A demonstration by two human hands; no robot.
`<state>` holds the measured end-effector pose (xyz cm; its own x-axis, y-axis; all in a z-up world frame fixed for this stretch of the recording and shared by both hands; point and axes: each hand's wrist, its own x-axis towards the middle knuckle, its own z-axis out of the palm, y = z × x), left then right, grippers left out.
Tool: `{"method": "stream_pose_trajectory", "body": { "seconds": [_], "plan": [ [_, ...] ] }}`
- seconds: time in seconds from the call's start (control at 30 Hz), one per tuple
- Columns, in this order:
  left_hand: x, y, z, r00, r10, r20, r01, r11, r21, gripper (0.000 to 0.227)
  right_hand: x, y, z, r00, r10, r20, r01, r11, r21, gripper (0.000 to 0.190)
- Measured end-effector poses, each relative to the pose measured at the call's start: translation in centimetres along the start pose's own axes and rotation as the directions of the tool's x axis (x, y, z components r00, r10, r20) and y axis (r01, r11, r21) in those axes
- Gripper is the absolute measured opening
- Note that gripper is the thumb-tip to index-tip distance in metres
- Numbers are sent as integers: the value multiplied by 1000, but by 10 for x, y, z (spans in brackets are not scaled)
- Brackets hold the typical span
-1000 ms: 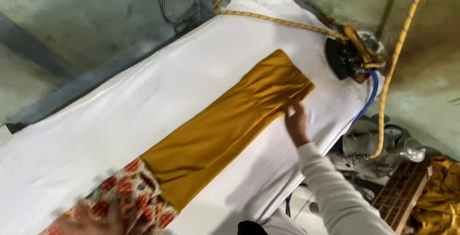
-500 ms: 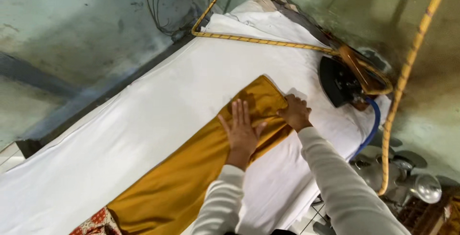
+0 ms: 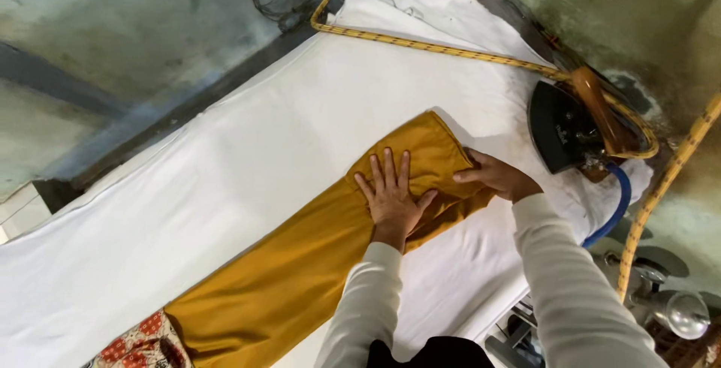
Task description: The person irons and folds a patterned top and a yellow skirt on a cloth-covered surface. The person uses a steam iron to press the fabric, folds the garment sections neatly, and places them onto a stack of clothing.
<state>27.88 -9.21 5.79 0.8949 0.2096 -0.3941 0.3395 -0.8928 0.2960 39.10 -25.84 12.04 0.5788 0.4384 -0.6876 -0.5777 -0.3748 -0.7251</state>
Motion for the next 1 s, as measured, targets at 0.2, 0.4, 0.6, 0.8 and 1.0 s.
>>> {"method": "stream_pose_trajectory", "body": {
  "seconds": [0.2, 0.4, 0.6, 0.8, 1.0],
  "plan": [
    [-14, 2, -22, 998, -53, 37, 55, 996, -68, 111, -19, 10, 40, 950, -280, 140, 308, 919, -248, 88],
    [-8, -44, -9, 925, -367, -97, 9, 276, -961, 79, -41, 33, 135, 971, -237, 20, 75, 225, -972, 66],
    [30, -119, 80, 919, -388, -70, 107, 416, -903, 72, -14, 92, 149, 992, -82, 100, 115, 221, -968, 85],
    [22, -115, 73, 915, -400, -50, 122, 392, -912, 65, 22, 100, 104, 516, -857, 2, 401, 240, -884, 53],
    [-55, -47, 14, 753, -164, -637, -152, 899, -411, 75, 50, 126, 109, 574, -779, 253, 285, -100, -953, 56]
  ]
}}
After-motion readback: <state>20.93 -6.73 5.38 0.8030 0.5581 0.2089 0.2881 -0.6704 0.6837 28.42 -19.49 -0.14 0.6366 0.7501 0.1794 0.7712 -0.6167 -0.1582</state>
